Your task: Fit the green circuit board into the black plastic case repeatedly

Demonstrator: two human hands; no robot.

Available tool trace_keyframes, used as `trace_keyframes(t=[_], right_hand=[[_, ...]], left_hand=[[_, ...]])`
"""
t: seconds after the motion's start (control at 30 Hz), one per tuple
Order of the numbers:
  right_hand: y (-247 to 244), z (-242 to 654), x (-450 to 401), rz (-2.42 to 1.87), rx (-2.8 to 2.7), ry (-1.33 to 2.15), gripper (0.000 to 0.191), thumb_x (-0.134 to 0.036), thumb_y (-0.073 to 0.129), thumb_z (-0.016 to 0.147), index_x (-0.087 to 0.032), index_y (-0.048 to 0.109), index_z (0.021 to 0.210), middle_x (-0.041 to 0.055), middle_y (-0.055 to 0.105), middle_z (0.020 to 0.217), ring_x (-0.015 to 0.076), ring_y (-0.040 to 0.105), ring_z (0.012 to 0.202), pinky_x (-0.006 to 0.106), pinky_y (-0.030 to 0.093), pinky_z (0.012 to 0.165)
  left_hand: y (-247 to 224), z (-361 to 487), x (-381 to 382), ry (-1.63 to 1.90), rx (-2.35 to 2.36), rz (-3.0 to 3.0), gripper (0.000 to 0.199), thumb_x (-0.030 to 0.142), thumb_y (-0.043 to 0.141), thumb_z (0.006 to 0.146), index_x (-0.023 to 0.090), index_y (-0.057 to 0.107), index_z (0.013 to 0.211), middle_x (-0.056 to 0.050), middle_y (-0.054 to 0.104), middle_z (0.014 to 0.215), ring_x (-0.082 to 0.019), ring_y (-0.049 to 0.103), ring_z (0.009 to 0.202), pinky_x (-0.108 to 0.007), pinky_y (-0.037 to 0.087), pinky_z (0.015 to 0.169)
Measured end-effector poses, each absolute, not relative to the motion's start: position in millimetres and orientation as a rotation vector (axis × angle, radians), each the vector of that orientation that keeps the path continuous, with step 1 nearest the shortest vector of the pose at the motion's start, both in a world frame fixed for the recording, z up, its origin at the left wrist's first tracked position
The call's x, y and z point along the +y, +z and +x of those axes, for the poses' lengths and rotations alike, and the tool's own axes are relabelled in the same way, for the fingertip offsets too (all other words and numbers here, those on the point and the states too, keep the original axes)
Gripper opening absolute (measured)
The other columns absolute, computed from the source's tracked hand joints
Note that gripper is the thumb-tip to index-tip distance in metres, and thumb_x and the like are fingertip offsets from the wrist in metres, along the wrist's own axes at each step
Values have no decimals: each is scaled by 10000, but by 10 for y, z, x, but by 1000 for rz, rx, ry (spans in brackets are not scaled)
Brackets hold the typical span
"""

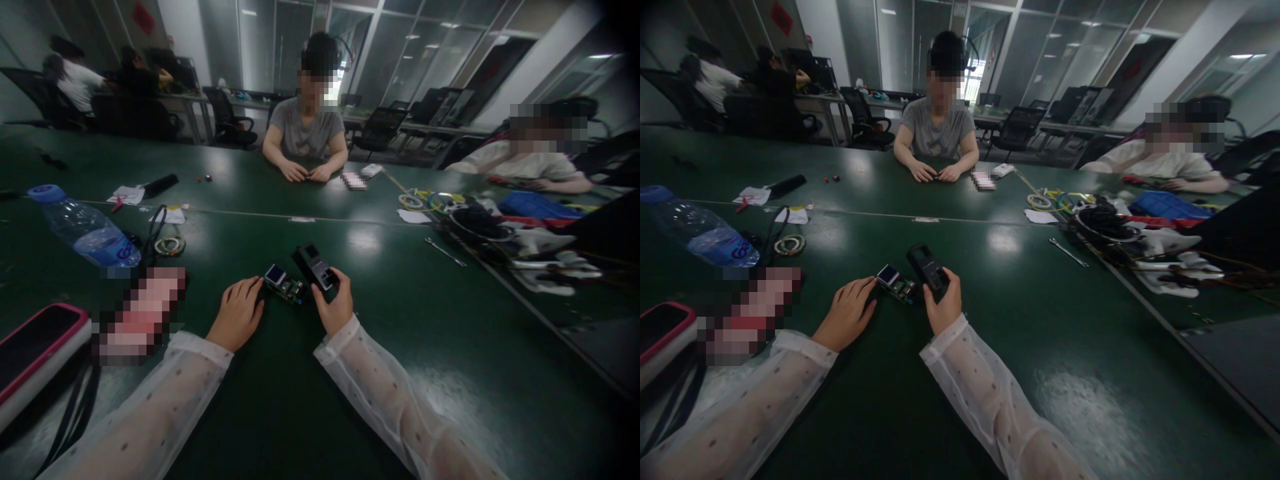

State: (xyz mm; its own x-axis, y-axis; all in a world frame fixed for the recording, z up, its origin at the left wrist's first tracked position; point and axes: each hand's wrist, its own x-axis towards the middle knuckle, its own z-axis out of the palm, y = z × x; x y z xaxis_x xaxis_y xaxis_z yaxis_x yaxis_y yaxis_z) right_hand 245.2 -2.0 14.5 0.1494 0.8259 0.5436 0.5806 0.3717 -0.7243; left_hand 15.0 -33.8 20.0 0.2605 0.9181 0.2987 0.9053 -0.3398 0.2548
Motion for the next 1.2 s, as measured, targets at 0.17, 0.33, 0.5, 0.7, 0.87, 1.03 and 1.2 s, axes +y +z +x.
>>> trace_keyframes(t=[0.17, 0.33, 0.5, 0.7, 0.87, 1.03, 1.2], right_hand=[[32, 2497, 47, -1396, -1528, 338, 481, -285, 615, 791, -151, 432, 1215, 136, 542, 1110, 274, 564, 1026, 501, 472, 907], [-22, 2515, 68, -1402, -1557, 294, 472, -285, 613, 788, -155, 441, 1207, 137, 528, 1110, 286, 538, 1041, 524, 452, 916], [-13, 2507, 64, -1395, -1567, 171, 596, -298, 641, 760, -152, 384, 1278, 148, 477, 1151, 298, 489, 1080, 537, 431, 927], [10, 2490, 60, -1404, -1527, 158, 659, -322, 657, 751, -154, 349, 1309, 150, 457, 1159, 296, 483, 1075, 535, 440, 917], [18, 2489, 57, -1426, -1524, 162, 651, -325, 657, 752, -145, 357, 1300, 153, 455, 1152, 295, 485, 1067, 528, 446, 906], [27, 2495, 49, -1417, -1541, 157, 636, -321, 647, 760, -144, 357, 1298, 152, 455, 1147, 294, 485, 1058, 524, 449, 896], [30, 2497, 39, -1456, -1588, 130, 608, -306, 658, 746, -120, 395, 1262, 159, 471, 1137, 296, 483, 1059, 507, 448, 907]], left_hand=[[210, 141, -339, 584, 1782, 2462, 445, 300, 369, 949, 174, 363, 1375, -117, 471, 1357, -269, 416, 1250, -490, 344, 1028], [208, 149, -340, 572, 1793, 2466, 446, 298, 371, 949, 173, 362, 1377, -119, 470, 1359, -270, 414, 1250, -488, 345, 1027], [199, 153, -338, 596, 1792, 2477, 444, 285, 374, 945, 179, 363, 1376, -121, 478, 1351, -272, 424, 1242, -486, 347, 1023], [208, 150, -342, 608, 1796, 2462, 437, 291, 373, 945, 196, 370, 1371, -108, 478, 1354, -266, 424, 1248, -485, 350, 1027], [219, 153, -346, 579, 1796, 2460, 441, 300, 374, 948, 186, 367, 1375, -111, 471, 1360, -266, 420, 1253, -483, 344, 1034], [221, 150, -347, 580, 1790, 2465, 443, 301, 372, 950, 183, 363, 1377, -116, 472, 1359, -268, 418, 1252, -484, 344, 1031], [224, 153, -343, 563, 1794, 2464, 442, 300, 368, 951, 176, 365, 1375, -115, 472, 1359, -266, 416, 1251, -486, 347, 1028]])
